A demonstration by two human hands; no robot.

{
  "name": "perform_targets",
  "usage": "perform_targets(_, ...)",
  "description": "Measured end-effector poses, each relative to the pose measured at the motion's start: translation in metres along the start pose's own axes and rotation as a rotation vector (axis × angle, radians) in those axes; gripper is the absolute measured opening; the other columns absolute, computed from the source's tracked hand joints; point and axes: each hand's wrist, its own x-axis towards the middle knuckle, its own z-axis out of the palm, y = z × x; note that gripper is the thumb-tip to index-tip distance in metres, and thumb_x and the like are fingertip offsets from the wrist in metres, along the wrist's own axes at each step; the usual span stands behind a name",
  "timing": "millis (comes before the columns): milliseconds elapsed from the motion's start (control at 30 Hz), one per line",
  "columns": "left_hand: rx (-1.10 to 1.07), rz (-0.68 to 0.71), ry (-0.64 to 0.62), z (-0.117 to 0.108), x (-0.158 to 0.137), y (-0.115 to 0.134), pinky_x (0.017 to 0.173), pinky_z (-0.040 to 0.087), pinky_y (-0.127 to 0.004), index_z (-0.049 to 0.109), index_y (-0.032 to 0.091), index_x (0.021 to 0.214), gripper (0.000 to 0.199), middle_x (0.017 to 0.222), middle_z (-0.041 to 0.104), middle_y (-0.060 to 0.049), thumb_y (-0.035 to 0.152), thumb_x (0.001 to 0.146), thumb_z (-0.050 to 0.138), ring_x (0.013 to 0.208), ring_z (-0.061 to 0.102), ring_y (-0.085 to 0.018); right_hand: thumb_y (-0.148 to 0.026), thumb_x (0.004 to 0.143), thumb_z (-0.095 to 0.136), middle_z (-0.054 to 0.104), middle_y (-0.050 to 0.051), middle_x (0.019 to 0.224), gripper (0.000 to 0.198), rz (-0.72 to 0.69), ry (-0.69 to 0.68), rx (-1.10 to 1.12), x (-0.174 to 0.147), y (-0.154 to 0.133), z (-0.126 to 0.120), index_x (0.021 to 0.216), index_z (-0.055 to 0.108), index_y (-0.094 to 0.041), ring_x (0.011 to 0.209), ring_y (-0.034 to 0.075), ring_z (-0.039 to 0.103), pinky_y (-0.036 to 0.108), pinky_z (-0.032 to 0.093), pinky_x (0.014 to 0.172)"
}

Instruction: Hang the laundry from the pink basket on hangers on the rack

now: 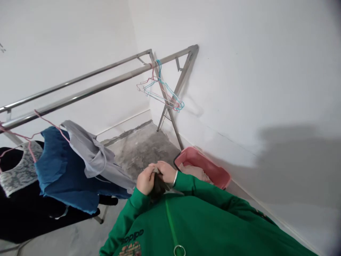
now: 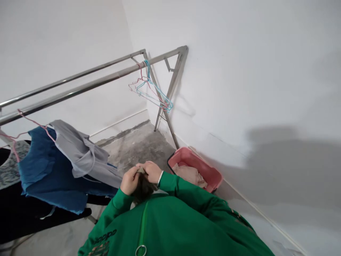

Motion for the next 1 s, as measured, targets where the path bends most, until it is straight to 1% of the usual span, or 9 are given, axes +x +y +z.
perform_targets(167,0.267,-0.168,-0.014,-0.01,-0.007,-0.024,0.081,0.053,-0.034,0.066,0.017,0.101,0.036,0.103,0.066,-0.013,0.005,0.074,0.044,0.095,0.066,-0.024,0.0,0.068,0.044,0.07,0.009,0.095,0.044,0.061,0.164,-0.064,0.006,0.001,-0.018,0.102,0.068,-0.015,0.093,0.02,0.064,0.035,0.051,0.087)
perform_targets(267,0.062,-0.27,0.097,-0.012,-0.013,-0.045,0.088,0.052,-0.035,0.067,0.015,0.093,0.036,0.096,0.068,-0.011,0.003,0.069,0.042,0.097,0.065,-0.024,-0.006,0.073,0.055,0.071,0.007,0.102,0.036,-0.111,-0.031,-0.048,0.02,0.006,-0.053,0.105,0.068,-0.018,0.098,0.018,0.065,0.03,0.053,0.091)
perform_targets(333,-0.169,-0.325,0.125,-0.009,-0.018,-0.049,0.089,0.051,-0.034,0.066,0.015,0.092,0.036,0.092,0.07,-0.009,0.006,0.067,0.041,0.095,0.066,-0.023,-0.017,0.075,0.066,0.068,0.009,0.117,0.039,-0.143,-0.065,-0.072,0.042,0.01,-0.087,0.114,0.066,-0.017,0.111,0.018,0.063,0.028,0.05,0.099)
perform_targets(433,-0.41,-0.381,0.073,-0.001,-0.026,-0.041,0.084,0.051,-0.032,0.066,0.015,0.088,0.032,0.083,0.071,-0.005,0.012,0.066,0.043,0.088,0.066,-0.022,-0.025,0.086,0.059,0.053,0.02,0.137,0.053,0.051,0.19,-0.181,0.094,0.022,-0.15,0.135,0.05,-0.007,0.132,0.025,0.049,0.04,0.037,0.115)
perform_targets(533,-0.481,-0.386,-0.002,0.005,-0.031,-0.028,0.081,0.05,-0.029,0.066,0.016,0.083,0.027,0.08,0.071,-0.004,0.015,0.065,0.046,0.085,0.065,-0.021,-0.019,0.085,0.061,0.043,0.03,0.141,0.06,0.235,0.442,-0.307,0.15,0.04,-0.205,0.137,0.041,0.003,0.139,0.035,0.037,0.052,0.026,0.118)
perform_targets(633,-0.459,-0.376,-0.03,0.007,-0.034,-0.021,0.08,0.049,-0.028,0.066,0.016,0.082,0.025,0.081,0.071,-0.004,0.015,0.066,0.047,0.085,0.065,-0.02,-0.009,0.078,0.068,0.055,0.03,0.127,0.052,0.379,0.537,-0.342,0.193,0.058,-0.234,0.126,0.048,0.001,0.128,0.036,0.048,0.054,0.032,0.11)
perform_targets(767,-0.387,-0.359,-0.025,0.005,-0.04,-0.02,0.082,0.05,-0.029,0.065,0.018,0.083,0.025,0.083,0.071,-0.004,0.013,0.07,0.044,0.086,0.066,-0.02,-0.009,0.091,0.054,0.067,0.016,0.093,0.007,0.412,0.561,-0.225,0.224,0.073,-0.243,0.097,0.056,-0.006,0.104,0.02,0.062,0.038,0.039,0.1)
perform_targets(900,-0.357,-0.385,0.0,0.003,-0.041,-0.021,0.084,0.052,-0.029,0.066,0.018,0.086,0.028,0.086,0.072,-0.004,0.011,0.072,0.043,0.09,0.067,-0.02,-0.021,0.096,0.049,0.063,0.006,0.077,0.01,0.289,0.618,-0.114,0.215,0.077,-0.221,0.09,0.056,-0.017,0.089,0.016,0.061,0.03,0.043,0.089)
perform_targets(1000,-0.337,-0.397,0.034,-0.001,-0.039,-0.023,0.085,0.052,-0.029,0.066,0.018,0.085,0.029,0.084,0.073,-0.002,0.008,0.072,0.042,0.089,0.068,-0.019,-0.028,0.094,0.049,0.061,0.004,0.072,0.011,0.174,0.607,-0.021,0.165,0.073,-0.174,0.087,0.055,-0.022,0.077,0.018,0.059,0.03,0.045,0.078)
